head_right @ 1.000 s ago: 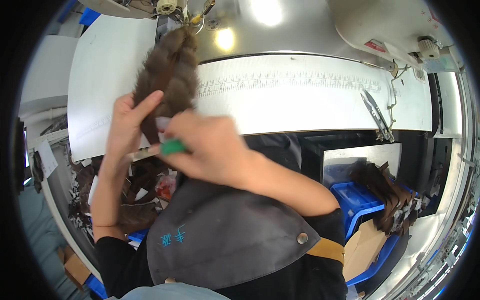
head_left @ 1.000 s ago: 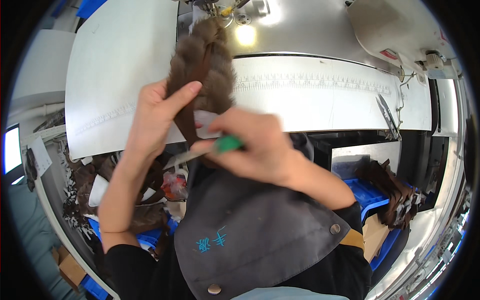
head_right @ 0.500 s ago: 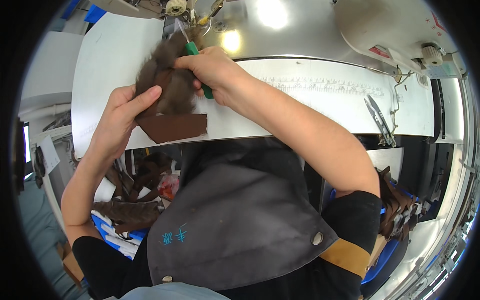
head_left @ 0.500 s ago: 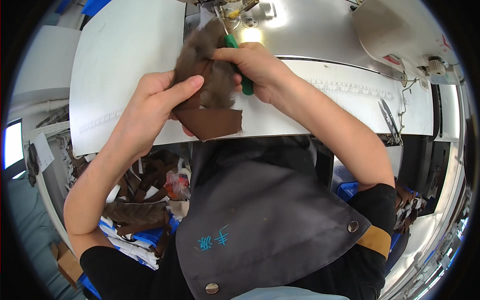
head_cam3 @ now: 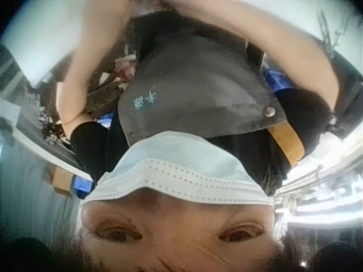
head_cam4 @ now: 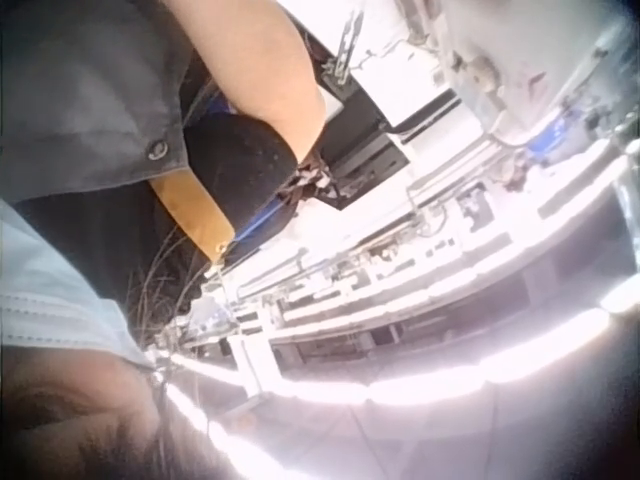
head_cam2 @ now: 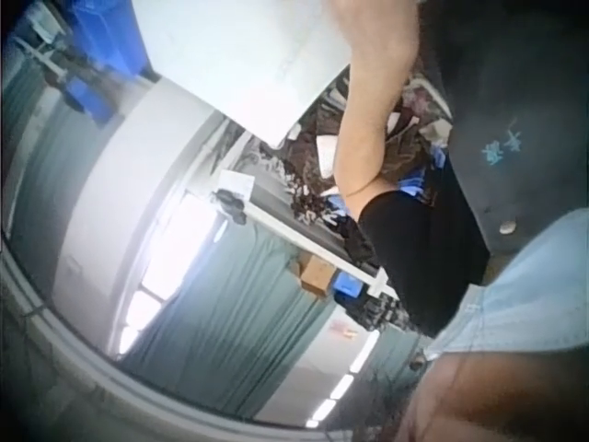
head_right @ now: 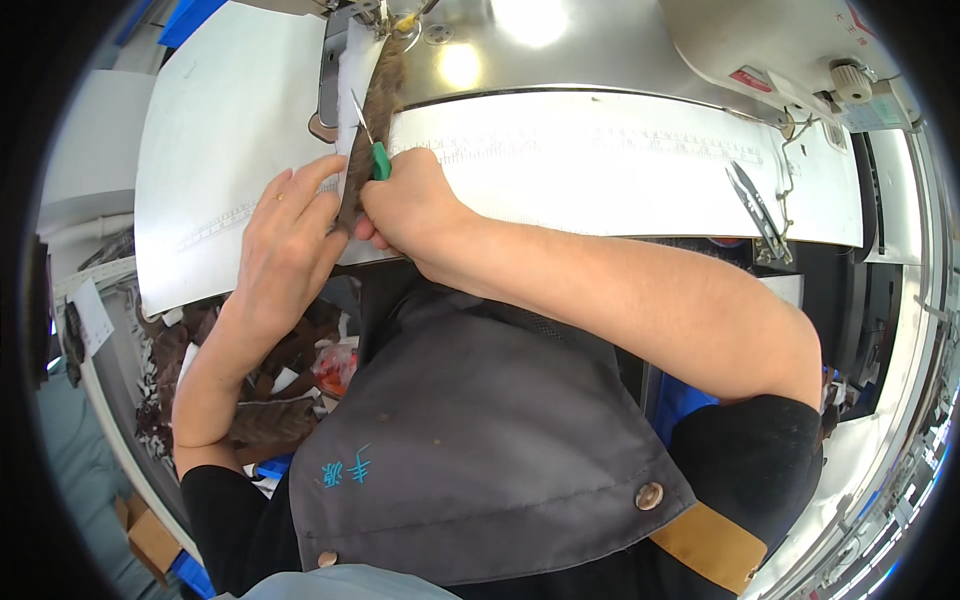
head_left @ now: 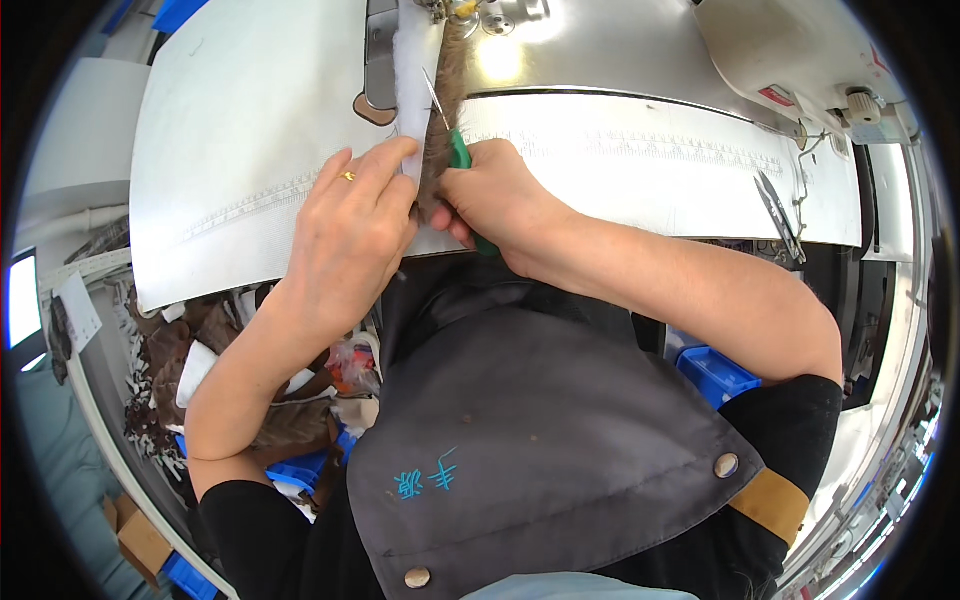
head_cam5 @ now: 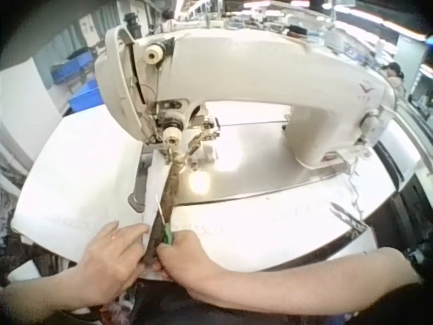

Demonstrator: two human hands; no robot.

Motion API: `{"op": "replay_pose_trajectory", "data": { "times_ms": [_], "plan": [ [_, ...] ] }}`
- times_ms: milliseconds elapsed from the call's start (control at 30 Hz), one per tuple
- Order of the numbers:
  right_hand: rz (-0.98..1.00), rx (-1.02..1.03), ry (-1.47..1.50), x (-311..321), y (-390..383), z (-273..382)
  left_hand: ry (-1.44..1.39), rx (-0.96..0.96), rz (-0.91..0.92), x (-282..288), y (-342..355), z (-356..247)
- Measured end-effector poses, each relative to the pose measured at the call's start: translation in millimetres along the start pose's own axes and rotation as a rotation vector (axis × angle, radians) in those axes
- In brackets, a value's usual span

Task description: Sewing a fur trim onto a leather strap using a sewing machine and a tucking tool.

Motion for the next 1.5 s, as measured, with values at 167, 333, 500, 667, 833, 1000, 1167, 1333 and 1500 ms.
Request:
{"op": "replay_pose_trajectory", "data": {
  "times_ms": [167,333,500,667,833,1000,1167,1333,1500],
  "plan": [
    [0.109,0.027,0.009,-1.1,-5.9,-0.4,-0.035,-0.149,0.06,-17.1,0.2,-5.1],
    [0.067,0.225,-0.31,32.2,-29.4,19.0,0.106,-0.19,0.156,-31.8,-4.6,-13.8],
    [-0.009,1.178,-0.752,10.5,-51.5,61.7,0.198,-0.227,0.148,-34.2,-11.7,-22.7],
    [-0.003,1.202,-1.197,-2.3,-40.2,51.8,-0.054,-0.117,0.079,-33.0,-31.3,0.6],
    [0.027,1.252,-1.33,-6.0,-38.9,44.2,-0.543,0.297,-0.023,-23.6,-14.3,92.8],
    [0.025,1.278,-1.281,-8.1,-40.5,45.0,-0.211,0.248,-0.219,-51.4,38.9,103.5],
    [0.01,1.262,-1.256,-5.1,-39.6,42.6,-0.049,0.018,-0.003,-61.2,52.4,66.3],
    [0.025,1.177,-1.309,-2.7,-40.5,44.3,-0.073,0.129,-0.025,-59.5,25.1,50.6],
    [-0.439,0.999,-0.939,60.8,-32.2,75.6,-0.019,0.148,-0.083,-61.3,20.6,51.1]
  ]
}}
Point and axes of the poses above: each hand's wrist, its own y-axis towards the middle knuckle, its own x-axis out of the back of the hand, z = x × y, the point moved 9 cm from there along y, towards the middle knuckle, and after that the axes turned 1 degree about -y, right-handed, at the moved point
